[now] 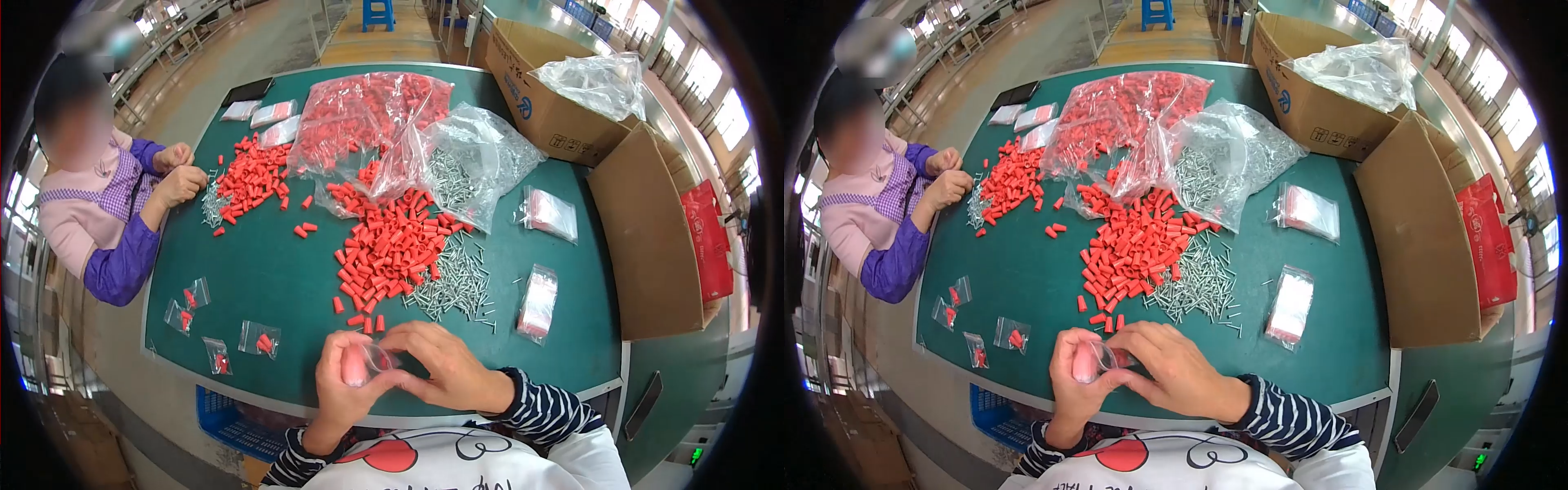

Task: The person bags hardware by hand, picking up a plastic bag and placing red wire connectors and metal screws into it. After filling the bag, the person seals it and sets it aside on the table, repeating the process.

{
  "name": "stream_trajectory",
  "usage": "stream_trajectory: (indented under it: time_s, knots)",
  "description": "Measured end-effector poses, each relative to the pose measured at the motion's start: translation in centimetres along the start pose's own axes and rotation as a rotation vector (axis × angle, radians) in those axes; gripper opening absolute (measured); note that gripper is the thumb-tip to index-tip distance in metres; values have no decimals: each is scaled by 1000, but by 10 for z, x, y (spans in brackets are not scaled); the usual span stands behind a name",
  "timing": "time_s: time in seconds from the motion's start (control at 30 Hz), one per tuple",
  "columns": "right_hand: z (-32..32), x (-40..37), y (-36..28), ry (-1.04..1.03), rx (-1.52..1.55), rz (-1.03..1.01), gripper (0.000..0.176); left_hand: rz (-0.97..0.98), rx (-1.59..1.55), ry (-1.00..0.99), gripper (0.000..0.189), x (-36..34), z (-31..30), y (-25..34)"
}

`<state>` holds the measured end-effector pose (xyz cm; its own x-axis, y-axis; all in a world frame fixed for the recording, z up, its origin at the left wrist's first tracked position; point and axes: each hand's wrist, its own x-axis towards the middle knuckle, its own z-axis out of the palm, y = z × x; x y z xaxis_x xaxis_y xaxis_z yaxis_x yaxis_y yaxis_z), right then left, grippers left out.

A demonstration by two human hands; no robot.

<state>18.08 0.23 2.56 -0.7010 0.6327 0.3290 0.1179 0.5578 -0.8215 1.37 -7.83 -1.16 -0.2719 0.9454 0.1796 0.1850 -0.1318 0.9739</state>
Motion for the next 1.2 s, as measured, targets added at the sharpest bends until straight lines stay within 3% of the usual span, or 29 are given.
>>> stream_trajectory:
  time_s: [0.07, 0.1, 0.2, 0.23, 0.43, 0.63, 0.73, 0.93, 1.03, 1.2]
  knots:
    - [2, -1, 8, 48, 59, 11, 29, 32, -10, -36, 67, 1, 3, -7]
    - [1, -2, 12, 61, 88, 15, 26, 3, -118, -20, 54, 2, 5, -2]
    - [-6, -4, 15, 57, 213, 80, 21, 132, -1, -6, 31, 10, -3, 1]
    - [-8, -4, 14, 47, 260, 111, 20, 86, 44, -1, 16, 13, -4, 12]
    - [-7, -8, 10, 79, 597, 353, 15, -38, -64, 19, 13, 13, -4, 16]
    - [-6, -7, 9, 98, 620, 350, 15, 13, -55, -21, 11, 15, -7, 14]
    - [-5, -7, 8, 121, 704, 388, 14, -61, -119, -18, 9, 13, -9, 16]
    - [-4, -2, 9, 133, 559, 270, 7, -86, -137, -23, 9, 10, -12, 14]
    - [-6, -1, 13, 134, 381, 150, 5, -98, 13, -41, 10, 9, -12, 17]
    - [-5, 2, 6, 8, 230, 91, 6, 7, 68, -133, 14, 9, -17, 21]
